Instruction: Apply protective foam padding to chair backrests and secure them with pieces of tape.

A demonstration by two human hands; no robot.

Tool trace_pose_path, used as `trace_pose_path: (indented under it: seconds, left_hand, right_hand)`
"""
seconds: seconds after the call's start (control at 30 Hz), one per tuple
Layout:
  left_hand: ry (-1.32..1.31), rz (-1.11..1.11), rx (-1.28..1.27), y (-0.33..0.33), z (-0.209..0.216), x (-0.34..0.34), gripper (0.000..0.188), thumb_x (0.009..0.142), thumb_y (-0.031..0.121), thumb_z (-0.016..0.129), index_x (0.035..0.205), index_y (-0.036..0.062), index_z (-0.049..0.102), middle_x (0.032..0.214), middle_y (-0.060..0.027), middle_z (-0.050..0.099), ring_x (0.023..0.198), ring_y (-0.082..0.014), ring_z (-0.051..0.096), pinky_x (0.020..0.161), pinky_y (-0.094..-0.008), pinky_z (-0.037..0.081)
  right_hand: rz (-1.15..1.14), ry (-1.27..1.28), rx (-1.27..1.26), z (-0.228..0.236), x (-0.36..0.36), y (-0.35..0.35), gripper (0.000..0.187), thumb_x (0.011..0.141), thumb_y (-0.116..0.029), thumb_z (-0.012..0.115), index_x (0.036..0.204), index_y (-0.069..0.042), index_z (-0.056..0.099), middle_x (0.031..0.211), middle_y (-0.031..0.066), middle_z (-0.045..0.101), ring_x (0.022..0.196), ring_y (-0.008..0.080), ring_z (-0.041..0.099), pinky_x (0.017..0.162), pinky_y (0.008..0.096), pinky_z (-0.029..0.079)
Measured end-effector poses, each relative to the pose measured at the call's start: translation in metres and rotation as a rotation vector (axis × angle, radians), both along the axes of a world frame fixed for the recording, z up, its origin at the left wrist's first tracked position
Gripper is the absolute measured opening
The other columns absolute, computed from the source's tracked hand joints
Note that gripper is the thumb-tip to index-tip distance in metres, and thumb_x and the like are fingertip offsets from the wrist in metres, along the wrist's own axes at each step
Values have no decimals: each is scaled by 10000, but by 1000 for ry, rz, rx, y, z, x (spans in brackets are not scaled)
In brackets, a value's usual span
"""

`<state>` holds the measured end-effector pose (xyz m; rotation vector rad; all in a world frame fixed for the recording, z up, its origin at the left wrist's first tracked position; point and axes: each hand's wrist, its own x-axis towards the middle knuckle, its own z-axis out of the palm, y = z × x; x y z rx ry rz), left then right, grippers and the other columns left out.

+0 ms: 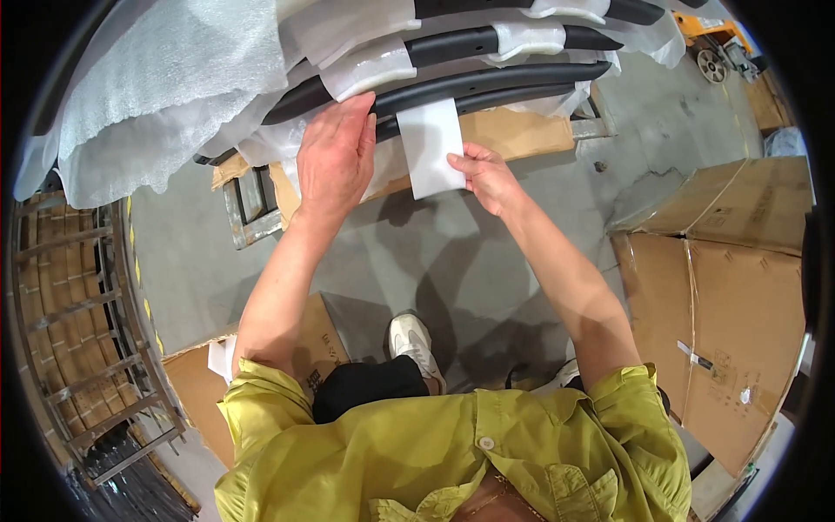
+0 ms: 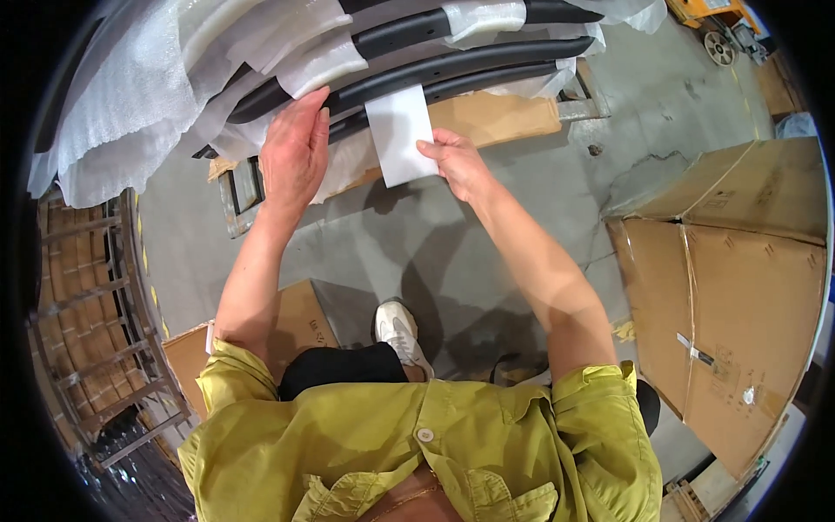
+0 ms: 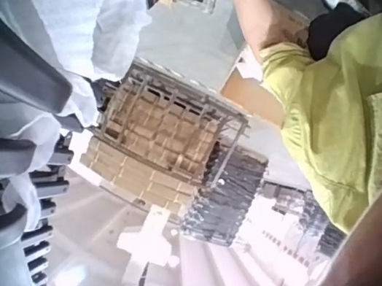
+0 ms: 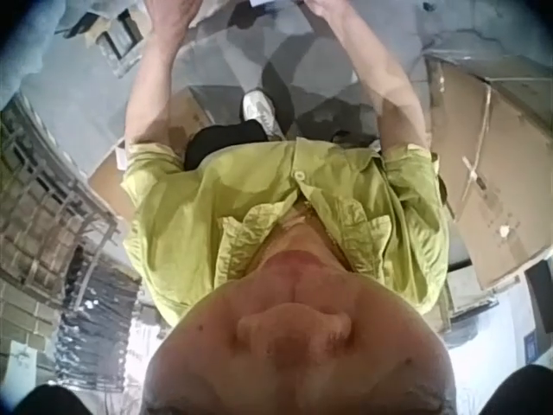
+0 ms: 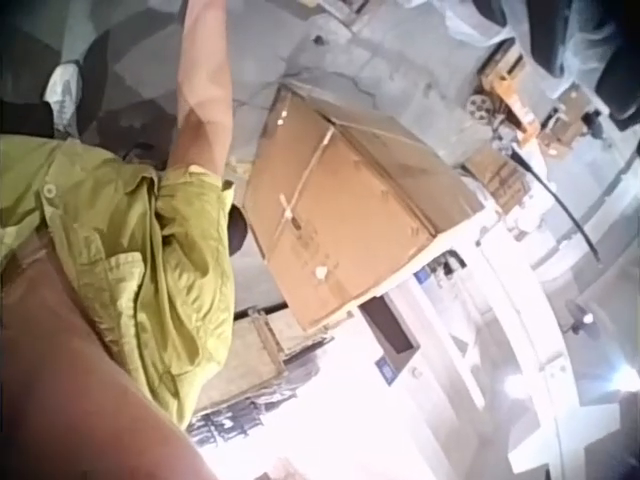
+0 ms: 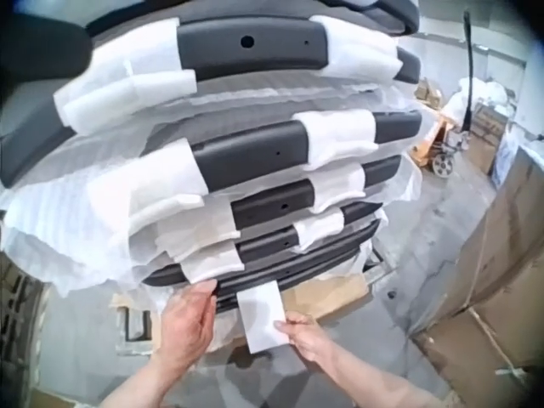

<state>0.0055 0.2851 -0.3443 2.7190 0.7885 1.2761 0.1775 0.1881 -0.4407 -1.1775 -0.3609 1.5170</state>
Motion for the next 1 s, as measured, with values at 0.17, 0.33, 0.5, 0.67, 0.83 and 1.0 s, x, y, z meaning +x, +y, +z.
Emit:
trace_pose_path:
  seconds: [0.17, 0.33, 0.5, 0.67, 0.83, 1.0]
  left_hand:
    - [-18, -32, -206, -12, -10, -14, 194, 734, 30, 552, 928, 34, 557, 911, -105, 580, 828, -258, 552, 720, -320, 437]
    - [-21, -3, -6, 3, -10, -8, 212, 736, 23, 545, 948, 24, 540, 915, -113, 574, 862, -268, 538, 755, -326, 427]
    - [328, 145, -67, 26, -19, 7, 238, 816, 148, 446, 1019, 44, 517, 968, -154, 551, 864, -312, 528, 748, -379, 421]
    - [490, 357, -425, 66, -36, 18, 366, 827, 385, 340, 1077, 169, 500, 1089, -108, 506, 952, -324, 493, 844, -396, 366]
    - [374, 345, -218, 69, -42, 25, 424, 811, 457, 334, 1091, 188, 504, 1130, -91, 485, 981, -311, 484, 830, -379, 381]
    - [411, 265, -398, 49, -29, 17, 389, 804, 410, 377, 1061, 161, 528, 1071, -111, 520, 984, -294, 485, 828, -379, 380]
  right_hand:
    - [15, 34, 32, 1, -1, -7, 243, 781, -109, 553, 1013, -43, 522, 932, 30, 571, 829, 118, 547, 742, 256, 437]
    - [48, -4, 59, 1, 0, 12, 205, 786, -99, 544, 985, -52, 529, 926, 21, 569, 813, 110, 539, 730, 254, 427]
    - [9, -67, 200, -14, -7, 50, 191, 796, -84, 522, 985, -54, 529, 899, 12, 571, 807, 96, 532, 714, 241, 421]
    - [3, -86, 154, 2, -23, 72, 195, 770, -75, 549, 964, -54, 550, 862, 26, 584, 786, 106, 538, 699, 242, 418]
    - [-51, -19, 148, -17, -21, 73, 213, 745, -62, 569, 956, -37, 565, 845, 42, 594, 758, 120, 545, 695, 252, 421]
    - [-98, -10, 163, -16, -30, 68, 224, 745, -47, 558, 968, -35, 557, 873, 33, 582, 770, 119, 534, 697, 250, 417]
